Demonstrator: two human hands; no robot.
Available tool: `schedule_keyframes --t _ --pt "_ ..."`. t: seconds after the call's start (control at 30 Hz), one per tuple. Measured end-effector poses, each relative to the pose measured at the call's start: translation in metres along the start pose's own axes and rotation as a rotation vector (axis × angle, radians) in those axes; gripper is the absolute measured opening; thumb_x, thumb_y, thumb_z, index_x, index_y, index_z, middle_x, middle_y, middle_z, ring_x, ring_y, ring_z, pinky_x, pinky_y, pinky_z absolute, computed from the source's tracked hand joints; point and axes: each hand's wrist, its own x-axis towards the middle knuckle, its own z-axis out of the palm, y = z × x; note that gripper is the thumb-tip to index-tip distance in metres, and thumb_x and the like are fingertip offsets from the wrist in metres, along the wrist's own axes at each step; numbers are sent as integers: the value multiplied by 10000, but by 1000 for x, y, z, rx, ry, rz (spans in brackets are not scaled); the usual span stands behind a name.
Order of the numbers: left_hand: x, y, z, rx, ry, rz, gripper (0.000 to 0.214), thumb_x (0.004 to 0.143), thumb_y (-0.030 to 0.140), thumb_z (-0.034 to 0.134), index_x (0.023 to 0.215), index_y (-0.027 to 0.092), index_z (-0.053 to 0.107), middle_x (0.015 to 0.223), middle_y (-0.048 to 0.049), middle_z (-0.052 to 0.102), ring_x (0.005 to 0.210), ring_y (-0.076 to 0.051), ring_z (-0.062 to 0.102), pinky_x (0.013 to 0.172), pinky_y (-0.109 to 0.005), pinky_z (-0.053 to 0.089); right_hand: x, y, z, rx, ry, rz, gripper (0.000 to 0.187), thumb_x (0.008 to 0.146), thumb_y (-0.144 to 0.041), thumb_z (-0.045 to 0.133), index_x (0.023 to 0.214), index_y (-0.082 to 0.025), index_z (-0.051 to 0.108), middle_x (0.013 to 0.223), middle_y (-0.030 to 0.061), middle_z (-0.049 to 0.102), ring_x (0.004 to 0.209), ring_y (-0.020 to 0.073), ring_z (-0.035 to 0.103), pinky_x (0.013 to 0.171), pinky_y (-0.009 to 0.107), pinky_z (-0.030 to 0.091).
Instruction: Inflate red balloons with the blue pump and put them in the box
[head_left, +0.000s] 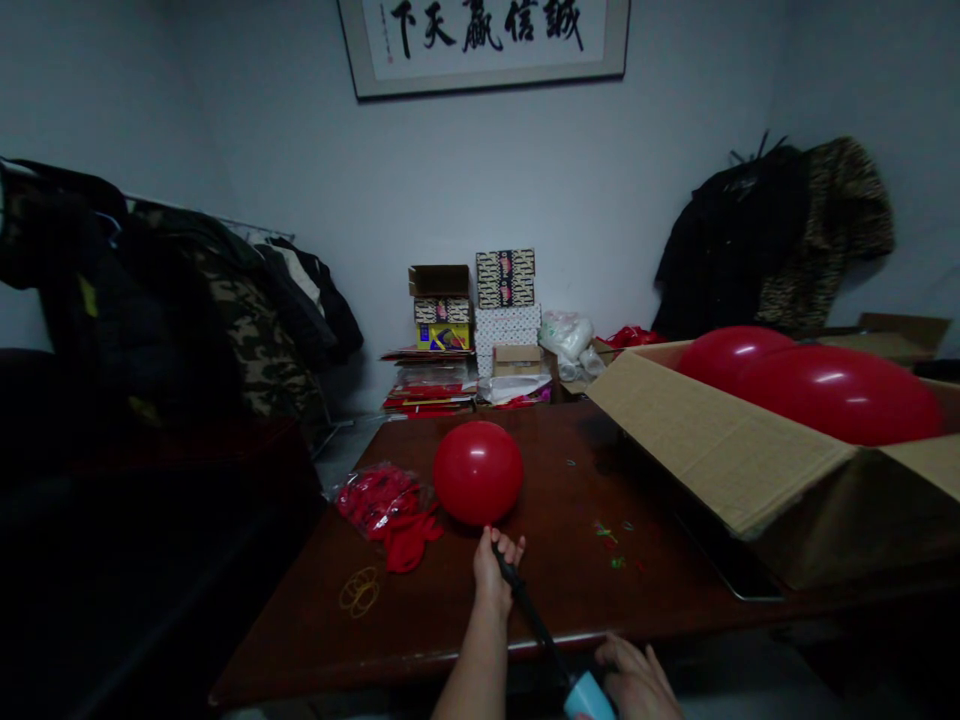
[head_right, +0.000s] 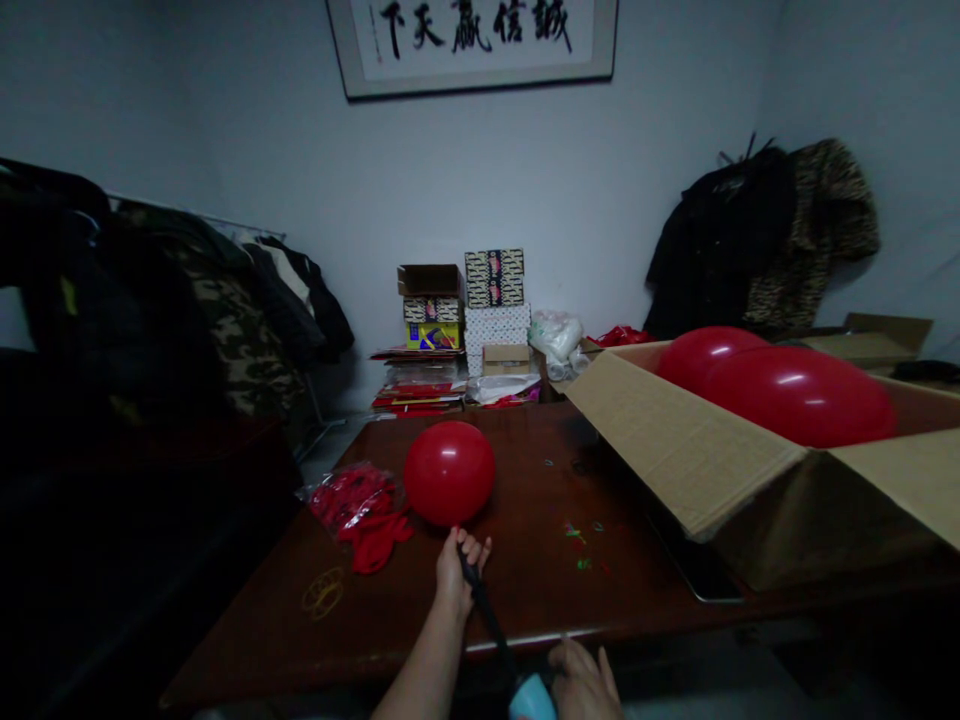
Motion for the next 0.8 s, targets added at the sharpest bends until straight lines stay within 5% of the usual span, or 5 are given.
schedule_keyframes --t 0.2,0.47,0.8 --pt "-1 0 2 29 -12 2 289 785 351 541 597 195 387 449 86 345 367 -63 308 751 -369 457 13 -28 -16 9 78 -28 477 755 -540 440 969 -161 635 1211 138 516 1247 321 317 1043 518 86" --pt "2 -3 -1 67 -29 18 283 771 375 561 623 192 403 459 89 361 371 -61 314 768 -384 454 50 -54 -16 -22 194 -10 418 775 -487 425 907 -156 642 1163 119 538 1215 285 356 1049 461 107" --pt "5 -2 2 68 18 64 320 768 420 560 617 194 391 455 87 358 366 -61 307 697 -368 463 75 -62 -16 -106 210 34 443 765 -488 425 965 -155 638 1204 119 524 1235 299 321 1043 487 79"
